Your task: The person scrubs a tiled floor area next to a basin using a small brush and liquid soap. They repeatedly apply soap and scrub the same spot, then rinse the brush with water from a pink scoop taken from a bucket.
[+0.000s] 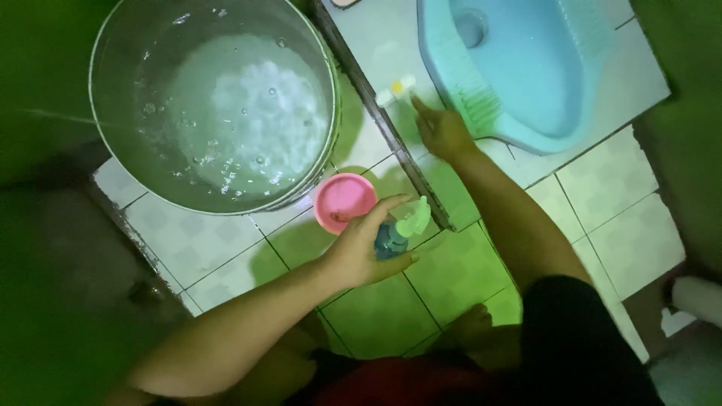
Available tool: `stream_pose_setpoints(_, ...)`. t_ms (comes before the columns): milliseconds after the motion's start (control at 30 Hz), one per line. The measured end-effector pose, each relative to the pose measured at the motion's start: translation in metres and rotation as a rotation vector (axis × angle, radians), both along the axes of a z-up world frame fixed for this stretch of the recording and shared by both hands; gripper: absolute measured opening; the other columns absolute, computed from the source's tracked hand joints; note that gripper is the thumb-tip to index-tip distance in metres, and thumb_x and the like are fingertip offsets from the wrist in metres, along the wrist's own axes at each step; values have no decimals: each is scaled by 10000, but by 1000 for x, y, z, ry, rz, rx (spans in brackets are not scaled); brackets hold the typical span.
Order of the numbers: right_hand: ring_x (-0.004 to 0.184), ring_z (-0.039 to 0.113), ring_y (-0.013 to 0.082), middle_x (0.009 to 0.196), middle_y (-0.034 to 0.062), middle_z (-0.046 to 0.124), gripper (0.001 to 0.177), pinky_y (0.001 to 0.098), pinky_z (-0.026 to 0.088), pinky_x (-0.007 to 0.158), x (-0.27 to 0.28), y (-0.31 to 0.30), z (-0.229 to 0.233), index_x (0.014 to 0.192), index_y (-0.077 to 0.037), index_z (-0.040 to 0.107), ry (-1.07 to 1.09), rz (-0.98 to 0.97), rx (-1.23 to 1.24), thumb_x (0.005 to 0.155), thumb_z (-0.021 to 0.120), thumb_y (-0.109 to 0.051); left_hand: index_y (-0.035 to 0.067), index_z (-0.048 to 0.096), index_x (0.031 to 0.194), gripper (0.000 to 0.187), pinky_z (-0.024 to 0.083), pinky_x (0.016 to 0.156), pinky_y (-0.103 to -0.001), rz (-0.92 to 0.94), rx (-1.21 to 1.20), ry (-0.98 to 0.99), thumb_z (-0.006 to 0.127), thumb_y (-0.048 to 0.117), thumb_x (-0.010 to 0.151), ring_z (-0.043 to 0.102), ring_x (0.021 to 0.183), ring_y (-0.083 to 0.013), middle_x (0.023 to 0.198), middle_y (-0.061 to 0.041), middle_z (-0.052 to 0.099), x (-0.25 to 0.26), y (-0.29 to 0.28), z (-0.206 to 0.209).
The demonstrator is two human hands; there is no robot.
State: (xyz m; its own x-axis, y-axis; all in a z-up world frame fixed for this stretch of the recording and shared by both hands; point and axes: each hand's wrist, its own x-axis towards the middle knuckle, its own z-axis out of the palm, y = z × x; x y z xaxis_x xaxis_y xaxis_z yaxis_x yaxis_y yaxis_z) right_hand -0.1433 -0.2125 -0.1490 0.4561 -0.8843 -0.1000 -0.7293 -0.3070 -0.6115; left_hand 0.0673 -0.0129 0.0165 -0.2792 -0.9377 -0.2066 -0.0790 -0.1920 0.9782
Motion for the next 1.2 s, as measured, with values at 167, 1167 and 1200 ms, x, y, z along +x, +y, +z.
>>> stream_pose_setpoints(167, 583, 635, 149, 778, 36, 688, 494, 305, 527, 530, 39, -51, -21, 1533, -148, 500, -268, -92, 217, 1051, 539, -249, 174, 390, 1491, 831, 560, 906, -368, -77, 93, -12, 830, 225, 787, 640, 1061, -255, 1185, -143, 642, 3, -12, 5)
stream_pose_setpoints(1167, 1104, 671, 431, 1140, 234, 729, 486, 580, 473, 916, 17, 15, -27, 1522, -278, 524, -143, -252, 166, 1039, 472, -307, 108, 531, 1444, 781, 511, 977, -467, 86, 32, 51, 797, 160, 711, 699, 1023, -324, 1025, -175, 728, -2, -19, 18)
stream_pose_setpoints(1200, 1118, 669, 434, 1142, 235, 732, 493, 566, 472, 965, 4, 39, -32, 1525, -247, 547, -168, -285, 225, 1046, 462, -327, 106, 533, 1438, 794, 513, 963, -471, 73, 28, 30, 807, 173, 696, 700, 1018, -337, 1001, -177, 723, 0, -17, 17)
